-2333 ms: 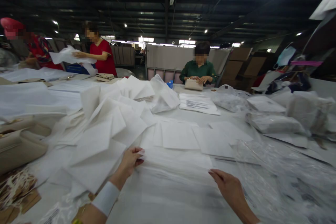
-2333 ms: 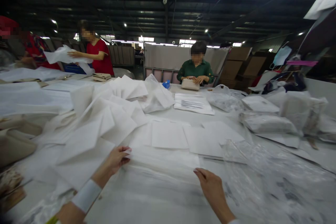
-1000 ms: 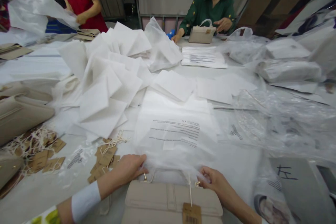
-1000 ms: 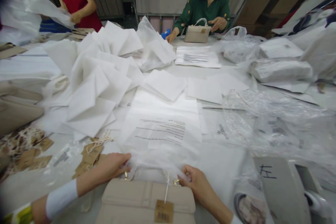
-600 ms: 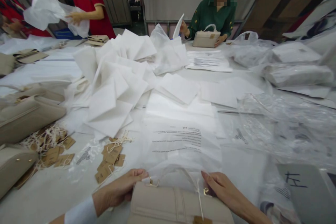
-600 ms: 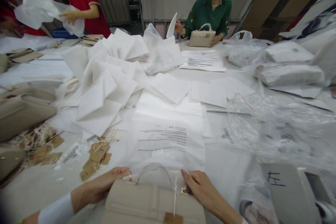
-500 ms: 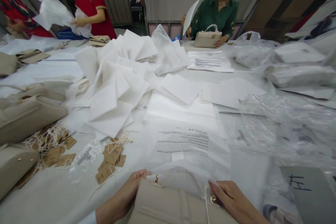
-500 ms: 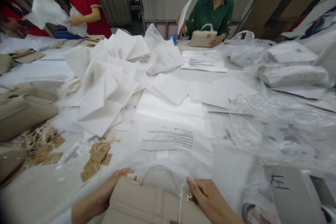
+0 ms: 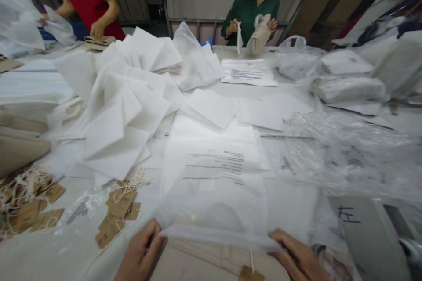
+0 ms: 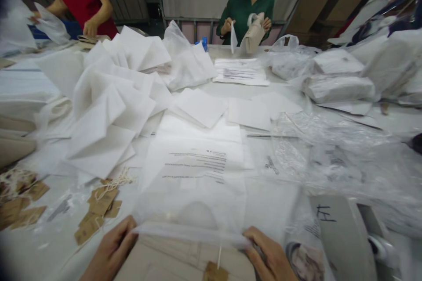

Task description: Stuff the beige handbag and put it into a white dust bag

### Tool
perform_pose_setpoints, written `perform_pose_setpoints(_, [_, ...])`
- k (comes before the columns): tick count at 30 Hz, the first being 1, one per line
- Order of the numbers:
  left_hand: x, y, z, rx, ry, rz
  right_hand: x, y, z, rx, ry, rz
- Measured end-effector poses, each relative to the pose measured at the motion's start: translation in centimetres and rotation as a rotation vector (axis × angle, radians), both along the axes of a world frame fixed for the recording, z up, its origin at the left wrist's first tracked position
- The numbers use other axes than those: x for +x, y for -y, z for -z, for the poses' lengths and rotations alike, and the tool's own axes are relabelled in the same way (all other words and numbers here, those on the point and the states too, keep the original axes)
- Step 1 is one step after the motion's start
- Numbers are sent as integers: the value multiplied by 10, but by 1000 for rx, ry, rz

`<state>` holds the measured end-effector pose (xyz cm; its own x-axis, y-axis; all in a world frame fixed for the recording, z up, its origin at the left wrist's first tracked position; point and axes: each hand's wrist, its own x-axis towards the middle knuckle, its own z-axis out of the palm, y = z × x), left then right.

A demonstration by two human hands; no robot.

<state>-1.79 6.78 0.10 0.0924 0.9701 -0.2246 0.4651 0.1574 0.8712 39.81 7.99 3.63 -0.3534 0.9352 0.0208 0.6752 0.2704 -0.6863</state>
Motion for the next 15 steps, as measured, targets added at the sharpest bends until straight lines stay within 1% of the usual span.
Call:
perform_pose_setpoints(2, [3,-8,4,-110,12,0,-4,-4,3,-128,-31,55])
perform_pose_setpoints(3, [6,-13,3,-153,37,-2,-5,-6,6,-148,-29,71])
perform_pose_setpoints(5, [14,-23,-1,-234,111,-24,-7,-9,16,-133,0,106])
perform_pose_setpoints(8, [29,-30,-12,-322,163,-132,-8,-13,32,-103,38,138])
perform_pose_setpoints(11, [42,-31,-23,-313,99,-222,-11,-22,39,-129,92,122])
perform_pose_setpoints(13, [47,-29,-27,-274,71,-237,-15,-31,36,-198,158,59])
perform_pose_setpoints(15, [48,-27,-26,-231,45,-253,-20,-38,27,-268,195,-11])
